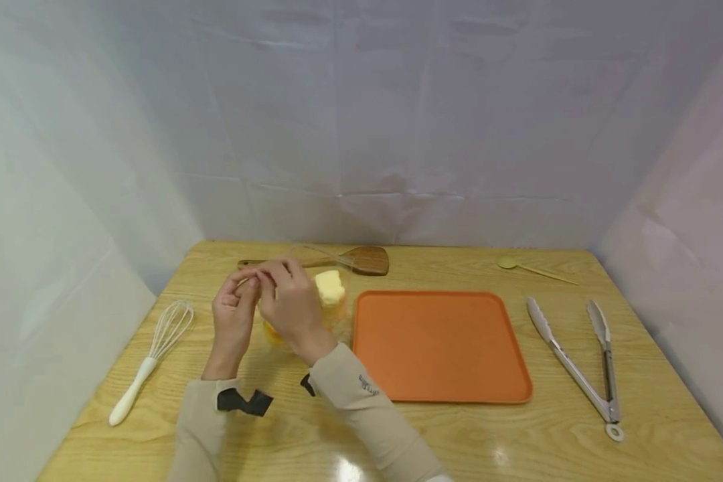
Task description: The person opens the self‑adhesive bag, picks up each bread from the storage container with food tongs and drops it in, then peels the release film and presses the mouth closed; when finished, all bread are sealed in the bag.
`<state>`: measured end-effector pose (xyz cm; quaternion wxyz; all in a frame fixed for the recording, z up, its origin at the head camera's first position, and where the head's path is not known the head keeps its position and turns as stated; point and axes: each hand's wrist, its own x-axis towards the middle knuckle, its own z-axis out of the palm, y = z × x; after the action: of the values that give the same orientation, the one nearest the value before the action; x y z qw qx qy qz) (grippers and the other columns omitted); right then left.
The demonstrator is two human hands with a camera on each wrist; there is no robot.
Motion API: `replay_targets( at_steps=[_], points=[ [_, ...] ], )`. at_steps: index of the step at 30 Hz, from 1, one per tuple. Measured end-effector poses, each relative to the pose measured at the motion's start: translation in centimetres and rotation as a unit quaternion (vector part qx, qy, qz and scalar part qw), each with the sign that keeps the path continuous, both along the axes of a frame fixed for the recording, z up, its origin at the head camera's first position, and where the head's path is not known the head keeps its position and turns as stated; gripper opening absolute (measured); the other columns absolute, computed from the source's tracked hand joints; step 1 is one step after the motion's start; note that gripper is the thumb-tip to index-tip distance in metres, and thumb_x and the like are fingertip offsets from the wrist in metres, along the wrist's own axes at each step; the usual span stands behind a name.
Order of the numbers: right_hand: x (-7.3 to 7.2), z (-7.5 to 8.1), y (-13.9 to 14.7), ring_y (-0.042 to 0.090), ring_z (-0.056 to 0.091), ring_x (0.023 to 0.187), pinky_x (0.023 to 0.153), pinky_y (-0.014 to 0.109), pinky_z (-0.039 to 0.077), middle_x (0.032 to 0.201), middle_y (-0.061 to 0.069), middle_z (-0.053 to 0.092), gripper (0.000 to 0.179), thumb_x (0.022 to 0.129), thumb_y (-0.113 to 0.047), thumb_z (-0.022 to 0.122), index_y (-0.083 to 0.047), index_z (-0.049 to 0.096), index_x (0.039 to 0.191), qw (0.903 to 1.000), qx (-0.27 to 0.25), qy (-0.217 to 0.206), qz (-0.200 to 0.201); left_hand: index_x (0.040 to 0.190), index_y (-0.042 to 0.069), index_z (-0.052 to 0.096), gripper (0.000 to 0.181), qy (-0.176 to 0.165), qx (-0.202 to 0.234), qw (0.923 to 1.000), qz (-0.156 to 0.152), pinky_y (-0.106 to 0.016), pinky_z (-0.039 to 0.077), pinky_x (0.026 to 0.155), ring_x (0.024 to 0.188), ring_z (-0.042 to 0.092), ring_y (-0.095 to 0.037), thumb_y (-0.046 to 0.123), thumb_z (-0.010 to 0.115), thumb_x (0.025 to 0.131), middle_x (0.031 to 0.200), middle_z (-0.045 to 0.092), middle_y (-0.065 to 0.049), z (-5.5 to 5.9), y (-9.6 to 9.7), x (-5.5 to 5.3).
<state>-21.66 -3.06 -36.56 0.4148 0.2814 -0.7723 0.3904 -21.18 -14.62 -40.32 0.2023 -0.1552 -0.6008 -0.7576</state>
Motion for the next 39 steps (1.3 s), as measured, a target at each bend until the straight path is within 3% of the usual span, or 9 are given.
replay_targets(
  at_steps=[2, 4, 9, 13, 17, 24, 30, 34, 39],
  points=[
    [0.2, 0.1, 0.0, 0.022, 0.066, 0.075, 0.069, 0.019, 0.059, 0.088, 0.015, 0.064, 0.006, 0.089, -0.003, 0.067, 0.002, 0.068, 0.089, 0.9980, -0.032, -0.047, 0.029, 0.103, 0.025, 0.061, 0.014, 0.000, -0.004, 1.0000, 0.000, -0.016, 0.051, 0.096, 0.095, 0.068, 0.001, 0.014, 0.053, 0.101, 0.099, 0.073, 0.019, 0.0, 0.0, 0.0],
    [0.5, 0.2, 0.1, 0.024, 0.066, 0.081, 0.074, 0.020, 0.059, 0.093, 0.015, 0.065, 0.006, 0.089, -0.003, 0.066, 0.003, 0.068, 0.091, 0.9873, -0.077, -0.122, 0.067, 0.102, 0.025, 0.061, 0.014, 0.001, -0.007, 1.0000, 0.000, -0.016, 0.051, 0.095, 0.096, 0.068, 0.001, 0.013, 0.054, 0.101, 0.098, 0.073, 0.019, 0.0, 0.1, 0.0],
    [0.9, 0.5, 0.1, 0.022, 0.062, 0.095, 0.085, 0.023, 0.057, 0.103, 0.014, 0.064, 0.007, 0.090, -0.004, 0.066, 0.000, 0.068, 0.095, 0.9326, -0.186, -0.285, 0.121, 0.099, 0.026, 0.061, 0.016, -0.006, -0.006, 1.0000, -0.002, -0.016, 0.051, 0.096, 0.096, 0.067, 0.001, 0.012, 0.054, 0.100, 0.096, 0.073, 0.020, 0.0, 0.2, 0.1],
    [0.9, 0.6, 0.1, 0.011, 0.058, 0.091, 0.085, 0.025, 0.057, 0.102, 0.020, 0.061, 0.010, 0.090, -0.003, 0.066, 0.006, 0.066, 0.095, 0.8995, -0.256, -0.323, 0.145, 0.099, 0.027, 0.060, 0.015, -0.010, -0.008, 0.9999, -0.004, -0.015, 0.050, 0.097, 0.095, 0.067, 0.002, 0.014, 0.054, 0.101, 0.095, 0.073, 0.021, 0.1, 0.3, 0.0],
    [0.9, 0.8, 0.1, 0.006, 0.056, 0.088, 0.082, 0.024, 0.058, 0.101, 0.026, 0.060, 0.015, 0.092, -0.002, 0.064, 0.011, 0.062, 0.097, 0.8792, -0.298, -0.330, 0.172, 0.101, 0.025, 0.061, 0.009, -0.001, 0.005, 0.9999, -0.011, -0.016, 0.052, 0.096, 0.092, 0.069, 0.001, 0.018, 0.055, 0.101, 0.097, 0.073, 0.019, 0.0, 0.3, 0.0],
    [0.5, 0.8, 0.3, 0.023, 0.067, 0.091, 0.080, 0.023, 0.059, 0.102, 0.023, 0.066, 0.021, 0.095, -0.012, 0.063, 0.007, 0.062, 0.105, 0.8762, -0.295, -0.348, 0.155, 0.124, 0.018, 0.060, 0.030, -0.005, 0.037, 0.9984, -0.043, -0.020, 0.054, 0.095, 0.094, 0.070, -0.002, 0.011, 0.063, 0.094, 0.105, 0.074, 0.013, -0.6, 0.2, -0.4],
    [0.5, 0.8, 0.6, 0.025, 0.069, 0.091, 0.080, 0.027, 0.061, 0.103, 0.020, 0.068, 0.022, 0.097, -0.016, 0.061, 0.003, 0.063, 0.108, 0.8748, -0.288, -0.362, 0.145, 0.101, 0.024, 0.069, 0.017, -0.008, 0.033, 0.9994, -0.003, -0.019, 0.055, 0.092, 0.095, 0.070, -0.001, 0.009, 0.061, 0.096, 0.101, 0.074, 0.014, -0.7, 0.2, -0.5],
    [0.8, 1.3, 1.0, 0.026, 0.070, 0.091, 0.078, 0.024, 0.060, 0.104, 0.017, 0.069, 0.019, 0.097, -0.015, 0.060, 0.000, 0.063, 0.108, 0.8963, -0.228, -0.358, 0.127, 0.098, 0.022, 0.069, 0.019, 0.006, 0.040, 0.9992, 0.005, -0.021, 0.055, 0.092, 0.095, 0.071, -0.003, 0.007, 0.057, 0.097, 0.099, 0.075, 0.012, -0.4, 0.3, -0.5],
    [0.9, 2.0, 1.8, 0.032, 0.069, 0.088, 0.069, 0.021, 0.061, 0.101, 0.022, 0.069, 0.016, 0.097, -0.006, 0.057, 0.007, 0.062, 0.105, 0.9251, -0.173, -0.312, 0.129, 0.098, 0.021, 0.069, 0.018, 0.016, 0.051, 0.9986, -0.001, -0.021, 0.055, 0.092, 0.095, 0.071, -0.003, 0.008, 0.058, 0.097, 0.098, 0.075, 0.012, -0.3, 0.3, -0.6]
  ],
)
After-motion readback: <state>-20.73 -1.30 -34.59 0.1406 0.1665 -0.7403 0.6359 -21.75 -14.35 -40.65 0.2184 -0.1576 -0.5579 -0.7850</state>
